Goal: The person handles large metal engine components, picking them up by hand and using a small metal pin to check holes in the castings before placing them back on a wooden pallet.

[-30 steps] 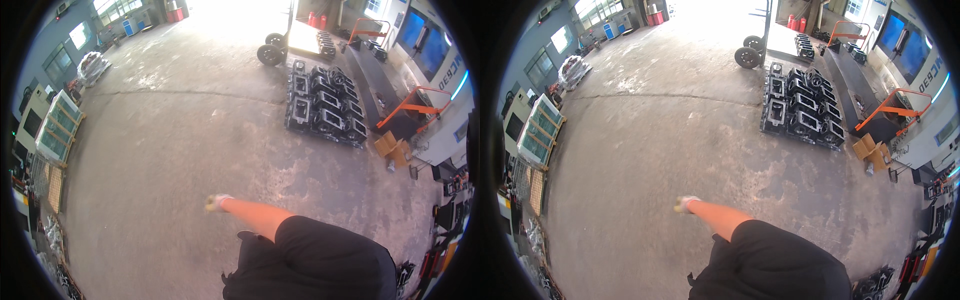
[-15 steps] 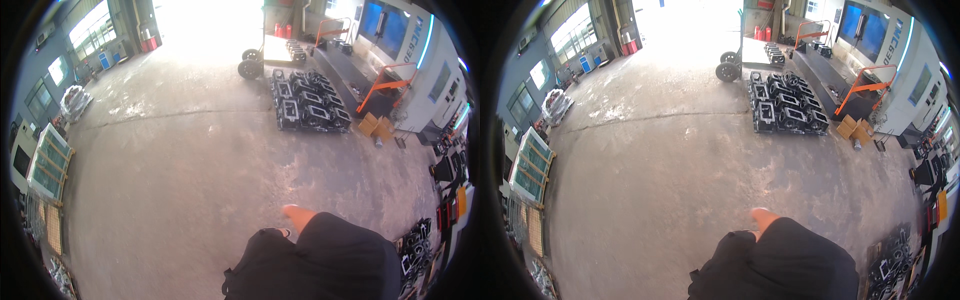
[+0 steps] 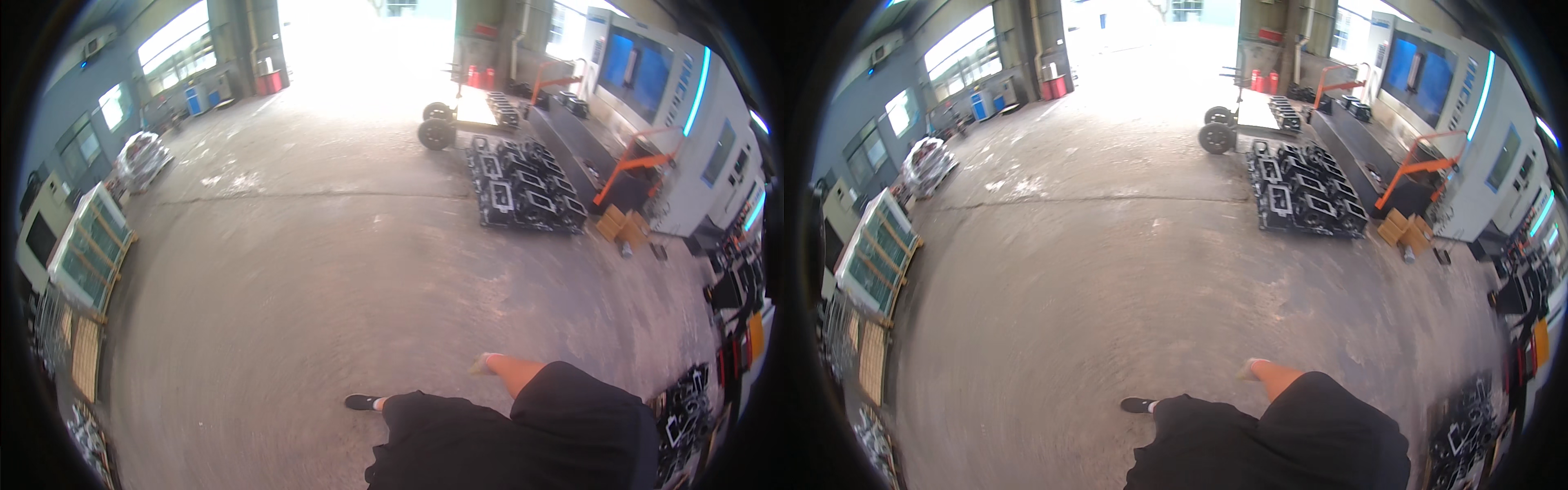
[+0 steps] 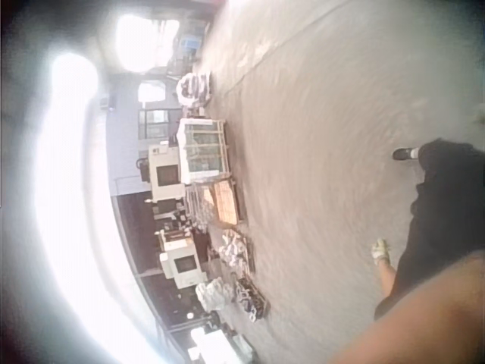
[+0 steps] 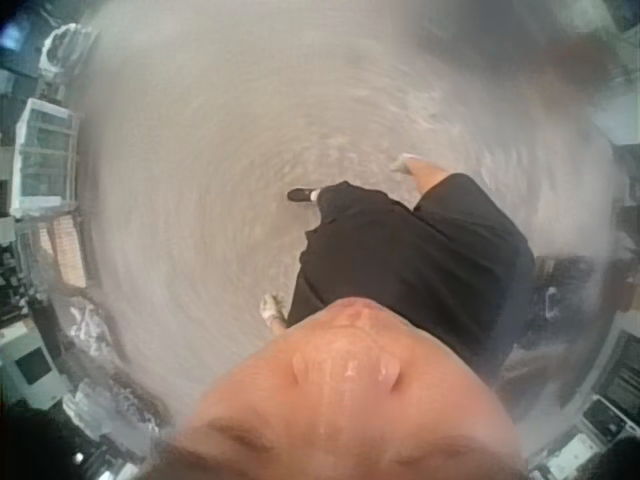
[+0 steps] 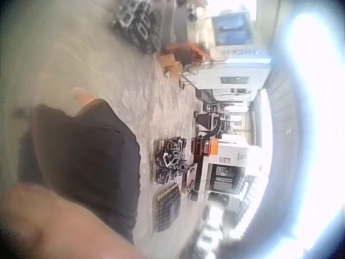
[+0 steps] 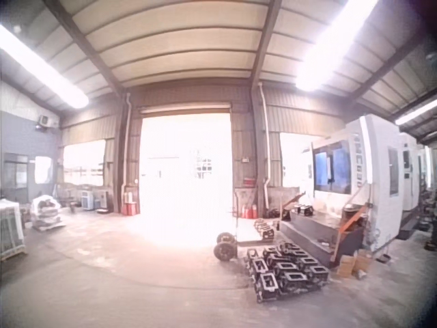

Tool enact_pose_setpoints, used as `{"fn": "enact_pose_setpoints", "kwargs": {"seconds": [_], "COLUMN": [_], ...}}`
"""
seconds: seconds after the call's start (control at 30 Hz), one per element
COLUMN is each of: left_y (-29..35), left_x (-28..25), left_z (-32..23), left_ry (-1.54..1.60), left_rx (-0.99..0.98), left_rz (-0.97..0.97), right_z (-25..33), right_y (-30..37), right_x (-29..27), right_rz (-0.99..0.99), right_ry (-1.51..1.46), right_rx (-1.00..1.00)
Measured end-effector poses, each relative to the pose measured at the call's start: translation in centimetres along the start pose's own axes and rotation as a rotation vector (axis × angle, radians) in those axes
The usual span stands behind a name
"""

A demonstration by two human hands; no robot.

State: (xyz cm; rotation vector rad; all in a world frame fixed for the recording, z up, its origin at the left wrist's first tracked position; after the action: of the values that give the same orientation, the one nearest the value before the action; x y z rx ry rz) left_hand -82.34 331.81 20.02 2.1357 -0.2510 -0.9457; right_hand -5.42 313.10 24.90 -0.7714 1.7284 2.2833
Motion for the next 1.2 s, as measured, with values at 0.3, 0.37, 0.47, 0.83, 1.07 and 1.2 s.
{"fn": "enact_pose_setpoints", "kwargs": {"seconds": [0.3, 0.37, 0.47, 0.83, 1.07, 1.2], "left_y": [16.9, 21.7, 31.5, 33.5, 26.7, 25.0], "left_x": [-3.2, -2.7, -1.5, 37.6, 29.9, 26.6], "left_z": [15.1, 14.2, 13.5, 2.8, 2.7, 9.5], "left_ry": [-0.094, 0.162, 0.475, 0.715, 1.123, 1.130], "left_rx": [-0.611, -0.778, -0.965, -1.315, -1.284, -1.252], "left_rz": [-0.180, -0.255, -0.374, 0.023, -0.085, -0.126], "right_z": [31.1, 34.0, 48.2, 93.5, 84.8, 79.0], "right_y": [-10.2, -17.6, -19.0, 5.1, 21.8, 25.4], "right_x": [5.1, 6.1, 14.9, 53.6, 74.1, 75.9], "right_rz": [0.160, 0.273, 0.385, 0.457, 0.679, 0.747], "right_ry": [0.576, 0.468, 0.438, 0.731, 1.470, 1.369], "right_rx": [-0.208, -0.107, -0.167, -1.152, -1.408, -1.353]}}
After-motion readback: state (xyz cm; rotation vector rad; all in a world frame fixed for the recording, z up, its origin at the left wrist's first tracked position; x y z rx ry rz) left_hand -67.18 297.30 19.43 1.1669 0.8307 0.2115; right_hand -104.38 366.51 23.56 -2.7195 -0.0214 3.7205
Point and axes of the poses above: each hand's wrist, its own y-axis away from the middle knuckle, its own x-axis out of the palm, z = x × y, the point moved 2 cm from there along -y, towards the middle knuckle, and after that the axes turned 12 degrees about -y, right-handed, at the moved point
